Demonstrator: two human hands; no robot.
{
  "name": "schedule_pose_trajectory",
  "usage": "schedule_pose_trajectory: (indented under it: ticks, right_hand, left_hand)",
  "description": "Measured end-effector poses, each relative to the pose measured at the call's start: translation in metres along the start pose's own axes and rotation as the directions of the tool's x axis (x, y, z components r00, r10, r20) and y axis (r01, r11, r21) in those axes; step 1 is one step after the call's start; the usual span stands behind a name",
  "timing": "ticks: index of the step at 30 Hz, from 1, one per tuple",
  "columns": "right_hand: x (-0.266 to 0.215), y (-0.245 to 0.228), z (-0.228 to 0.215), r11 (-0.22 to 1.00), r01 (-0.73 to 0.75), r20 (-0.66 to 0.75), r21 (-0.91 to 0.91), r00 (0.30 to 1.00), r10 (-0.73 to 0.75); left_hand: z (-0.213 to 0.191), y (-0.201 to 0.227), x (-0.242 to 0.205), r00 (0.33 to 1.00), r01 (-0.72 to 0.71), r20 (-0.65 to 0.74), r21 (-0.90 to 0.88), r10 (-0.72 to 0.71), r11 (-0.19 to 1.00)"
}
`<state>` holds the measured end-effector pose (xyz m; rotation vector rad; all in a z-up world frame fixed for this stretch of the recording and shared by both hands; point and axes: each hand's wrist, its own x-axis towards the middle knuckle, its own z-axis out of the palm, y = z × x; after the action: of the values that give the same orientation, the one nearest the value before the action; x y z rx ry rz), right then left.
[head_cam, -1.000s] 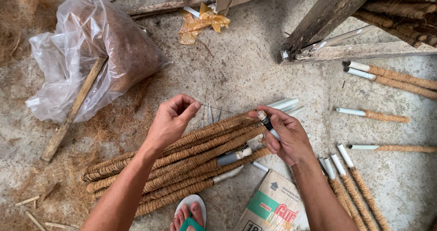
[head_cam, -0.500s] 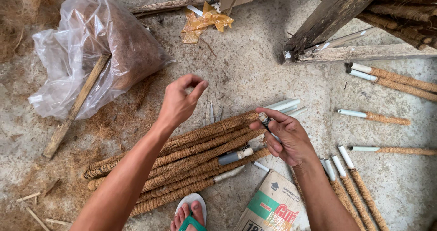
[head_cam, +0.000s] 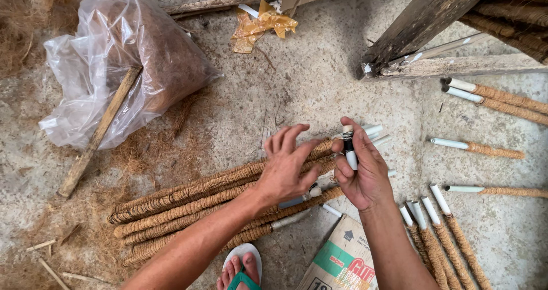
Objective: The person is assembling brooms by wrapping natural fibers around white PVC pipes. They use a small spool of black wire to secure the fibers to the pipe ends and use scissors to cut the wire. The person works on multiple brooms, stacking the finished ones on a wooden rack.
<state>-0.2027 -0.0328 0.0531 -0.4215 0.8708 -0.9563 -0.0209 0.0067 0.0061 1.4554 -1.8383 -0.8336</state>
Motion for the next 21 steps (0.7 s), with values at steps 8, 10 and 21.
schedule_pose_trajectory:
  ticks: [8,10,21]
  right_hand:
    - [0.016,-0.003,-0.019,0.996,0.011,-0.02,0.09,1.0,-0.01]
    - [0.023,-0.004,-0.036,0.997,0.026,-0.04,0.068,0.999,-0.023]
    - [0.112,-0.021,-0.101,0.98,0.035,-0.329,-0.194,0.939,-0.098]
  left_hand:
    - [-0.003,-0.015,-0.002,0.999,0.045,0.028,-0.03,-0.045,0.999]
    - [-0.005,-0.019,-0.005,0.998,0.057,0.037,-0.041,-0.055,0.998]
    - [-0.037,-0.024,0.009,0.937,0.271,0.237,-0.039,-0.255,0.962]
